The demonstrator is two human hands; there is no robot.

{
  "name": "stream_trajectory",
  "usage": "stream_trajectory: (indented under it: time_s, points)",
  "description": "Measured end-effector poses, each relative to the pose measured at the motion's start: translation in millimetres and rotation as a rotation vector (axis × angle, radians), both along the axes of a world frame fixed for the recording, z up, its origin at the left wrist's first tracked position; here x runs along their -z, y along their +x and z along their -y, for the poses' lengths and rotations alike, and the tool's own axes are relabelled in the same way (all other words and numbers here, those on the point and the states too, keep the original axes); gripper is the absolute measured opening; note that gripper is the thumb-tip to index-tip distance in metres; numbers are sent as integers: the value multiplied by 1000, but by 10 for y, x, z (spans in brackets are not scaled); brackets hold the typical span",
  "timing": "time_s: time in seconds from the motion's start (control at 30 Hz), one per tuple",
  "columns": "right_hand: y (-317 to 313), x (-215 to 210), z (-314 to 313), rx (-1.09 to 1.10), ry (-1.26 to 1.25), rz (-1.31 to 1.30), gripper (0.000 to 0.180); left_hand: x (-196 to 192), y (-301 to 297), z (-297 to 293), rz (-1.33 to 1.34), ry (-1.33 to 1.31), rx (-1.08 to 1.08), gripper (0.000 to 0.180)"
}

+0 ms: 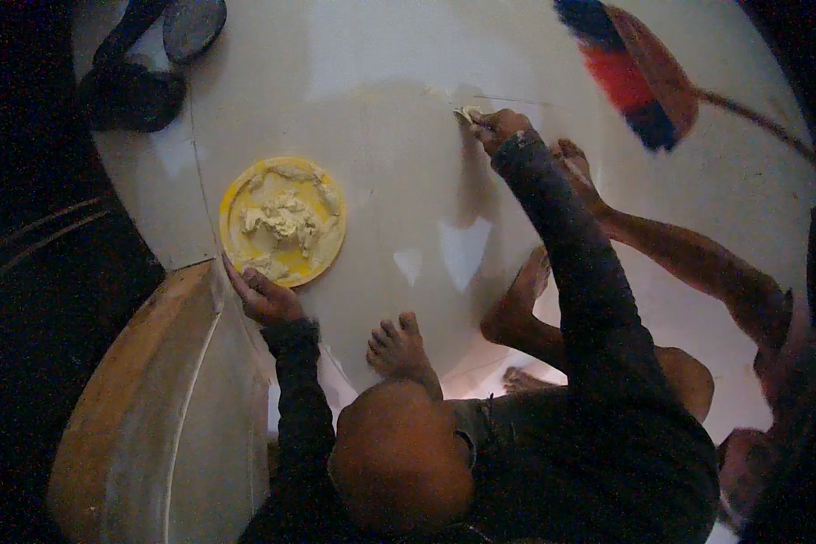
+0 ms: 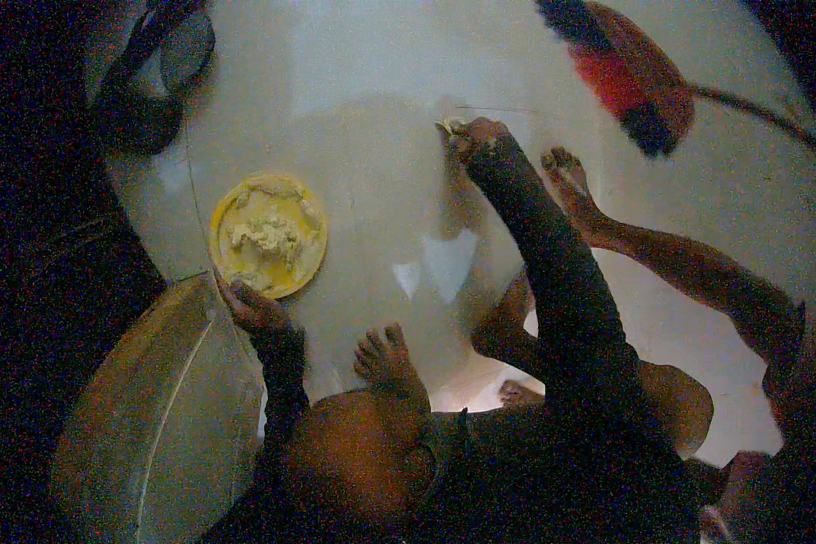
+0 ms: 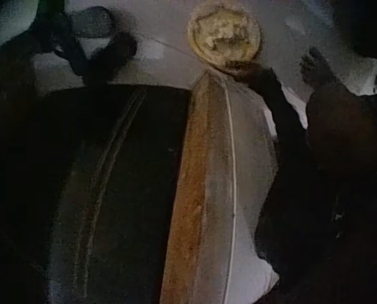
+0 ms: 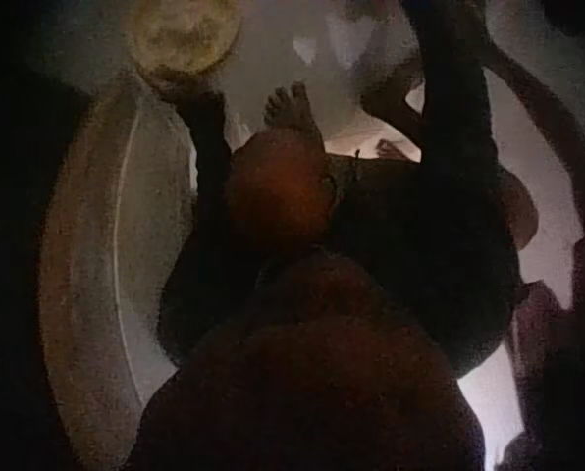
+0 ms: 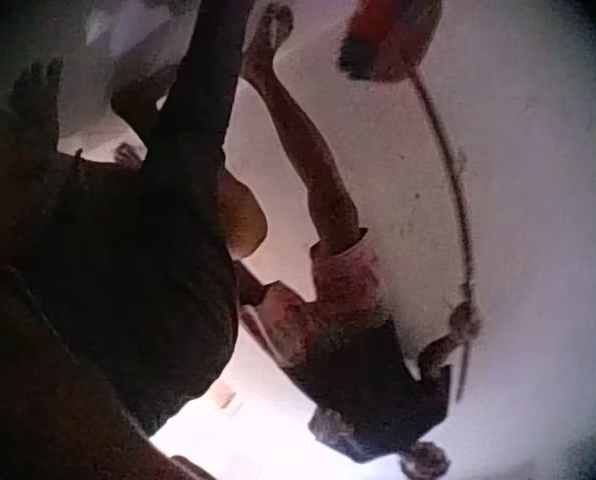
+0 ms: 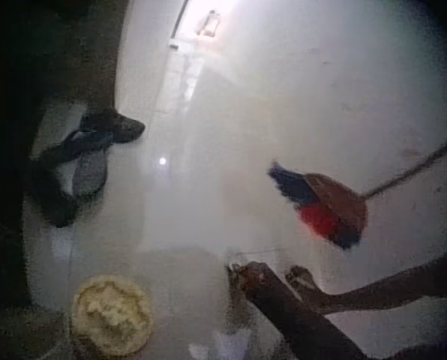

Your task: The person applies a white grouting compound into the gaps between white floor tiles using a small yellow plastic plate and a putty knife. They scoop the compound from the plate and carefully spread it into the seams, occasionally wiping the surface with their hand.

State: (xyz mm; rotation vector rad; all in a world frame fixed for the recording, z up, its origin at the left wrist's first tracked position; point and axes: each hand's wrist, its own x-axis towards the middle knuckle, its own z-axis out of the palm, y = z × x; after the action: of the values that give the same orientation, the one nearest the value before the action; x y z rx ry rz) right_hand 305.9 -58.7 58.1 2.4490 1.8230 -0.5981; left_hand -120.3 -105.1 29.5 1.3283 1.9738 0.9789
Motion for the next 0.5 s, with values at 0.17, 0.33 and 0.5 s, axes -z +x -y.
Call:
stream_trajectory:
  time_s: [0.17,0.33,0.5]
  points:
    - [-16,403,-35,-27,110,222,36,4,119,-66,-27,2,21,65]
    - [66,105,-70,-197,79,94,34,7,48,20,-45,-77,-46,67]
    - [-109,132,-412,-337,-83,582,24,25,-25,-29,1,-33,0,67]
